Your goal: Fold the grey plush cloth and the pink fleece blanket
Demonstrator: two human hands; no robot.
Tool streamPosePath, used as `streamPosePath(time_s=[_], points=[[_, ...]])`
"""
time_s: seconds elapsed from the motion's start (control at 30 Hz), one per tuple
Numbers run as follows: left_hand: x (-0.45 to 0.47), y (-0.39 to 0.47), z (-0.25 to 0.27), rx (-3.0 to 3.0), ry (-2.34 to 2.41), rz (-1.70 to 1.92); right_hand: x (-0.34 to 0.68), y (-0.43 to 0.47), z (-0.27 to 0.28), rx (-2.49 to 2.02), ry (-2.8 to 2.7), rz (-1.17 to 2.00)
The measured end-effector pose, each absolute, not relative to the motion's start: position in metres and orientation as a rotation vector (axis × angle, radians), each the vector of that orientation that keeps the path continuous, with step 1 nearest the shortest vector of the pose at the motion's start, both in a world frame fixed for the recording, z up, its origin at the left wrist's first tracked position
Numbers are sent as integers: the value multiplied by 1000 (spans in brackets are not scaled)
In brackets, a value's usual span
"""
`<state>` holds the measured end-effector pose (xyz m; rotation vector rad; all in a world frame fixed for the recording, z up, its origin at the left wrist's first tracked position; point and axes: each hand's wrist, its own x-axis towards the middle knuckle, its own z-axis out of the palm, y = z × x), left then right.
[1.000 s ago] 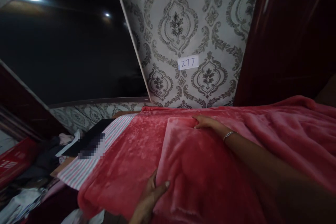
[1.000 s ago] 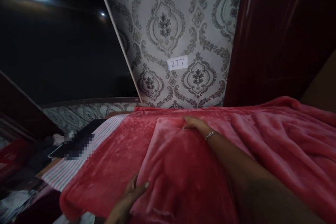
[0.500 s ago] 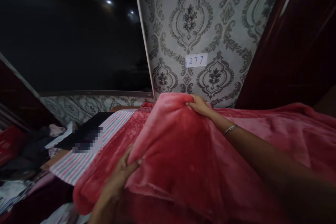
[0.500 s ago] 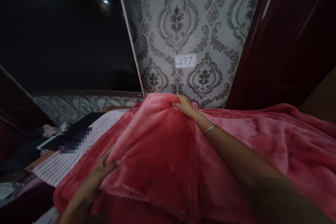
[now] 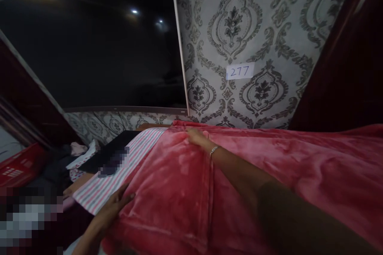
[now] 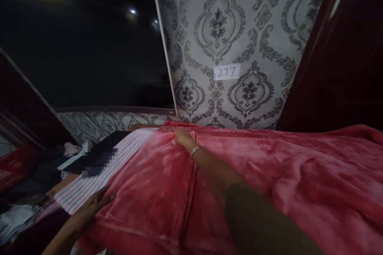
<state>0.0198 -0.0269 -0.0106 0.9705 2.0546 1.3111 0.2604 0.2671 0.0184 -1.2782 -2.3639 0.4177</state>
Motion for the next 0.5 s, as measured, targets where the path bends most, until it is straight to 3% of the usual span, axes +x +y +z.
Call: streamPosePath(time_s=[0.23,0.5], points=[[-11,4,-19,1489,2196,1161,296,254,-13,-1244,-2383,377],[60,155,28,2027,2085,764,347,237,-26,-1419,-2167,441]])
